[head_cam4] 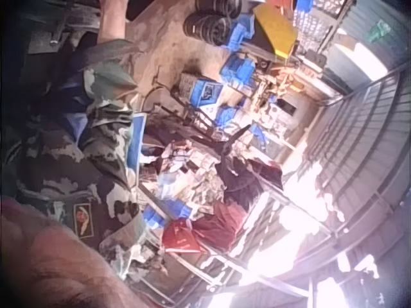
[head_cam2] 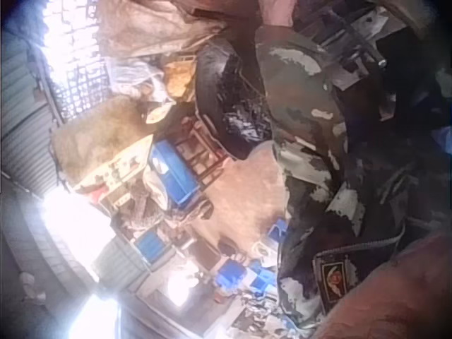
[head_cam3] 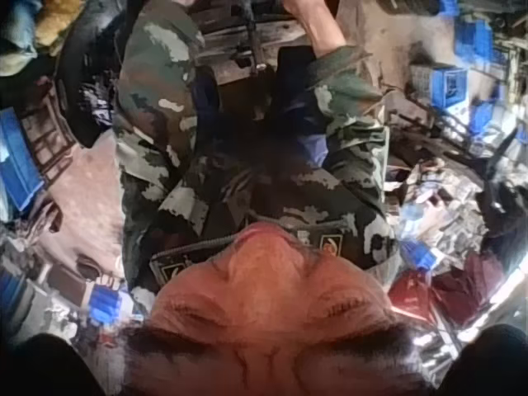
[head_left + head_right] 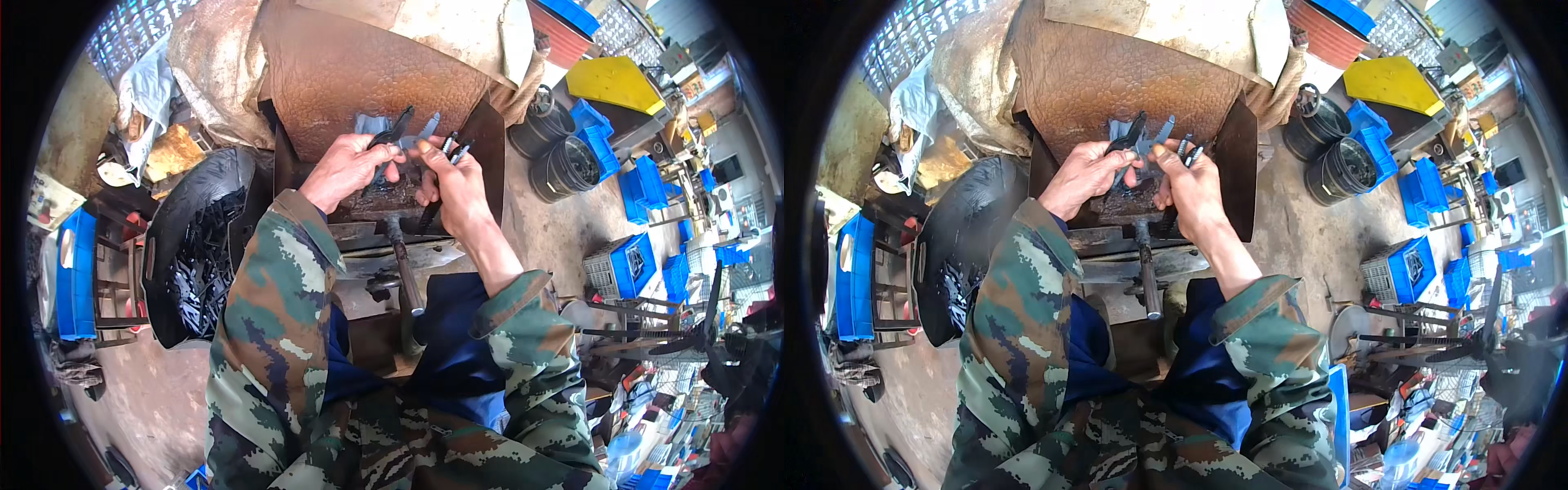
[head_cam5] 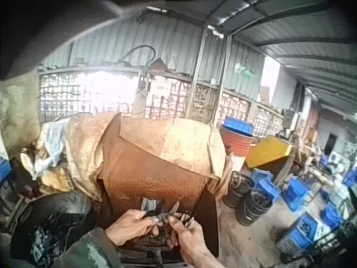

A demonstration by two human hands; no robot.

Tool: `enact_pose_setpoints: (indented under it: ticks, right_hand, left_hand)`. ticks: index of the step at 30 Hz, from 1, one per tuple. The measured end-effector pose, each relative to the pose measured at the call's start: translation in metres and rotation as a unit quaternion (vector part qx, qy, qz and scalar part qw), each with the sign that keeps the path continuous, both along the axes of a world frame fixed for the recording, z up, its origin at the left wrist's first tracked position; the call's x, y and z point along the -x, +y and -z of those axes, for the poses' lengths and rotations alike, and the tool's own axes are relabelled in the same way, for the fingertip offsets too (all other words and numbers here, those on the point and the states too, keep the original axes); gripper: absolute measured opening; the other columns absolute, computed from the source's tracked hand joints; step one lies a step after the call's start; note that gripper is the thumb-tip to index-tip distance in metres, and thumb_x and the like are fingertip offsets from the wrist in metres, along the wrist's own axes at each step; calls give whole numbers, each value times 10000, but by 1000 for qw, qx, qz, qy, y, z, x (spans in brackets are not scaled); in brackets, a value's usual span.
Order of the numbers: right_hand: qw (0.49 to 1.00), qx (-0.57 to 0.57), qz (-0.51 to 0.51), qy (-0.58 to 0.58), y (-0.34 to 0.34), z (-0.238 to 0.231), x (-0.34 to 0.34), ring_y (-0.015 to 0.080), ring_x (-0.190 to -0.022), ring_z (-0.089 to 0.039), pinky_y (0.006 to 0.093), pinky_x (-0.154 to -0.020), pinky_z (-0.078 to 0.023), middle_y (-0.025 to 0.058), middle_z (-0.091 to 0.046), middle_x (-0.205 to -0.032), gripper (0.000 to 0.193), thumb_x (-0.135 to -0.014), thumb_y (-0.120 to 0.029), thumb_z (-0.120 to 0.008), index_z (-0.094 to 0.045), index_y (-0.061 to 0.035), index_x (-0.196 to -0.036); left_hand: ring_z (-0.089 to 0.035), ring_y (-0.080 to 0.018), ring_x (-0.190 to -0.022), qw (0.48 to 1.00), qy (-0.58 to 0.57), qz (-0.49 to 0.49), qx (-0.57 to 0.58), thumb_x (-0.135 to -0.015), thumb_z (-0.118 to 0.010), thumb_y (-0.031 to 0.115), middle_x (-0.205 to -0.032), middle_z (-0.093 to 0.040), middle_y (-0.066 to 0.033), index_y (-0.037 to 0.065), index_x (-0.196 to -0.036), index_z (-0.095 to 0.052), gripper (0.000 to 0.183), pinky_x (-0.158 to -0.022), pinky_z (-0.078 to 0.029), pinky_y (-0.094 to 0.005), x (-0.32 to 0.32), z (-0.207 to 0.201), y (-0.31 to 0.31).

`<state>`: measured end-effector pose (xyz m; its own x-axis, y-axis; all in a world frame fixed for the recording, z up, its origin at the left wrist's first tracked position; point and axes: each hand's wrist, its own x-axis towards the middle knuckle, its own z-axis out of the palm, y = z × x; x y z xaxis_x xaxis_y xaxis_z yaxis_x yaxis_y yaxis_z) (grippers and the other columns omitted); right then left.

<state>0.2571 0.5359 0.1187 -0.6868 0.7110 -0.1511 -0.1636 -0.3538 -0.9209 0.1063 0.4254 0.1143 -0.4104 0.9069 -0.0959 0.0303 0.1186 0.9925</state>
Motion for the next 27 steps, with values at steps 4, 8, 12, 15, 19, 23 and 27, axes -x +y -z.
enact_pose_setpoints:
  ticks: [4, 8, 12, 15, 19, 23, 27]
  right_hand:
    - [998, -48, 28, -3, 5, 4, -7, 92, -433, -455, 287, -425, -423, 75, -666, -825, 156, -984, -136, -632, -597, -6, -1064]
    - [999, -39, 5, 11, -2, 0, -1, 90, -429, -451, 290, -429, -425, 63, -645, -784, 130, -987, -149, -630, -601, -22, -980]
    - [1000, -26, 6, 8, 2, 0, -10, 95, -429, -447, 303, -433, -431, 63, -632, -766, 148, -987, -161, -631, -592, -27, -940]
    - [999, -25, -1, 32, 7, 2, -16, 120, -447, -484, 321, -447, -448, 66, -623, -773, 182, -989, -187, -628, -587, -29, -907]
    - [999, 9, 41, 27, 13, 0, -23, 188, -547, -611, 341, -513, -510, 91, -614, -789, 186, -987, -180, -616, -575, -11, -922]
    - [997, 64, 43, 31, 13, -11, -31, 298, -734, -711, 436, -689, -637, 204, -659, -956, 183, -1030, -185, -528, -521, -8, -983]
    - [995, 81, 49, 41, 19, -8, -34, 304, -765, -710, 459, -708, -645, 194, -647, -974, 200, -1045, -210, -508, -491, -11, -1037]
  left_hand:
    - [-369, -26, -506, 994, -86, 49, -39, -983, -623, 319, -783, -673, -18, 42, -1027, -700, 291, -445, -277, -215, -10, 8, 12]
    - [-406, -35, -491, 999, -42, -21, -16, -1010, -572, 286, -860, -686, -51, -22, -1085, -662, 330, -437, -298, -216, 20, 18, -4]
    - [-412, -40, -501, 997, -46, -45, 39, -997, -513, 195, -846, -669, -36, -13, -1079, -662, 268, -451, -313, -224, 50, 50, -3]
    - [-432, -45, -503, 995, 3, -31, 96, -972, -489, 150, -818, -648, -23, -6, -1075, -663, 256, -454, -324, -231, 57, 66, 1]
    - [-480, -58, -523, 985, 89, 31, 146, -952, -524, 141, -799, -626, -5, -3, -1018, -682, 223, -461, -364, -245, 54, 66, 2]
    - [-539, -64, -640, 980, 129, 61, 138, -930, -567, 122, -876, -622, -7, -6, -1040, -706, 218, -517, -417, -242, 62, 85, 0]
    - [-557, -114, -754, 978, 185, 73, 57, -885, -581, 68, -907, -603, -32, -16, -1073, -706, 242, -640, -450, -283, 61, 91, 1]
